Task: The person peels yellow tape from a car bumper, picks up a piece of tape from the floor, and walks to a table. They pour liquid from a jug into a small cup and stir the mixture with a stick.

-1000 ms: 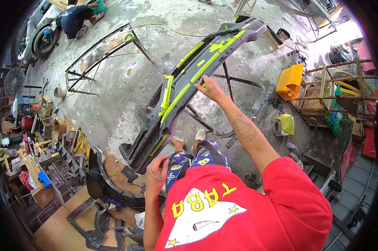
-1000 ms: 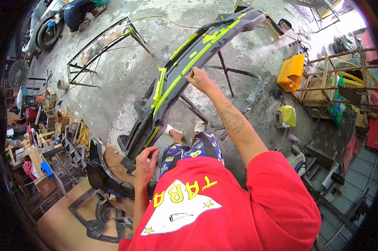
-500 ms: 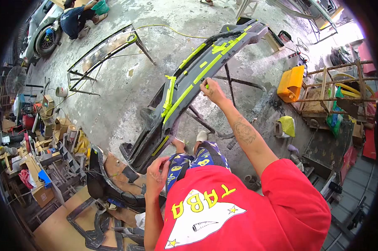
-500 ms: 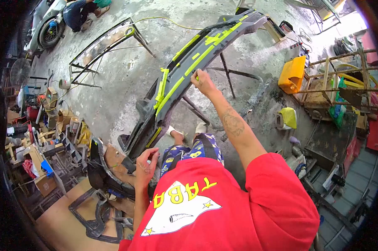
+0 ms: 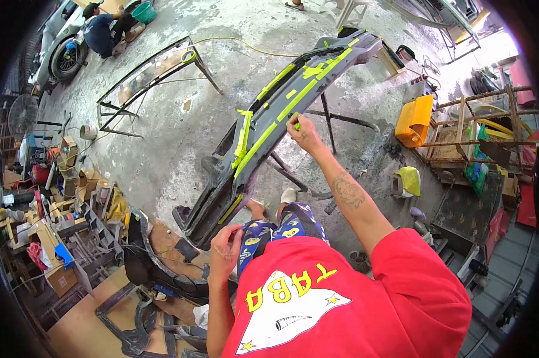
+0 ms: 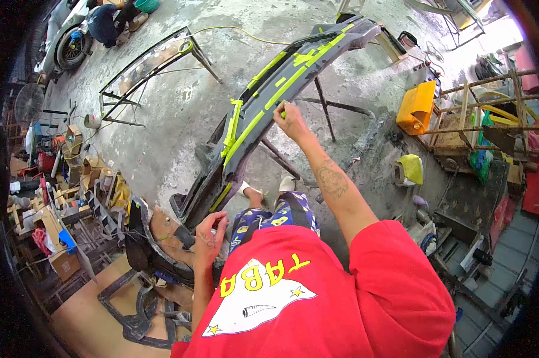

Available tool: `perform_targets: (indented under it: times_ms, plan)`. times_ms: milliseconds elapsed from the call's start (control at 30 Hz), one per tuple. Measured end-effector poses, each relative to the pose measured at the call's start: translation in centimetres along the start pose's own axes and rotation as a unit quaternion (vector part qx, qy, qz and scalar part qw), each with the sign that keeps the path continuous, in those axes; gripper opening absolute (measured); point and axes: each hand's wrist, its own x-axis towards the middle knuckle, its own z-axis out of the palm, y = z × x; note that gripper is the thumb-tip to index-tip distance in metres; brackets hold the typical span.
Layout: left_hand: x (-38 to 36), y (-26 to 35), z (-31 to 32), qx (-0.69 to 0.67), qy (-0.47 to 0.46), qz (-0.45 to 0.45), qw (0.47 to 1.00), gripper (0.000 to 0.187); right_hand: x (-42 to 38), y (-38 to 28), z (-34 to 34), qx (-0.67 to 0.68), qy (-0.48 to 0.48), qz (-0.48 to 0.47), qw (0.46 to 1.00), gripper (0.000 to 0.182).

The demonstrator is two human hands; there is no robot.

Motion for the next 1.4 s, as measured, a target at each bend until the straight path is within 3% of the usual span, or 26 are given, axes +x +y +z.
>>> perform_targets:
  times_ms: [133, 433, 633, 1267, 1367, 1400]
  plan:
    - [0.2, -0.2, 0.0, -0.001, 0.008, 0.014, 1.0, 0.015, -1.0, -1.8, 0.5, -0.053, 0.066, -0.075, 0.994, 0.021]
    - [0.6, 0.2, -0.5, -0.006, 0.022, 0.02, 1.0, 0.016, -0.3, -4.0, 1.4, -0.186, 0.052, 0.086, 0.977, 0.031]
    - [0.2, -0.3, -1.0, -0.018, 0.021, 0.014, 1.0, 0.018, 0.1, -5.0, 1.9, -0.23, 0.058, 0.12, 0.964, 0.026]
    - [0.3, -2.1, -1.9, -0.034, 0.046, -0.009, 0.998, 0.019, 0.7, -3.8, 1.7, -0.158, 0.024, 0.097, 0.982, 0.028]
    - [0.4, -2.2, -2.0, -0.031, 0.036, -0.006, 0.999, 0.019, 0.7, -3.3, 0.8, -0.144, 0.042, 0.105, 0.983, 0.027]
    - [0.4, -2.2, -2.0, -0.038, 0.038, -0.006, 0.999, 0.019, 0.6, -2.9, 0.5, -0.137, 0.074, 0.06, 0.986, 0.027]
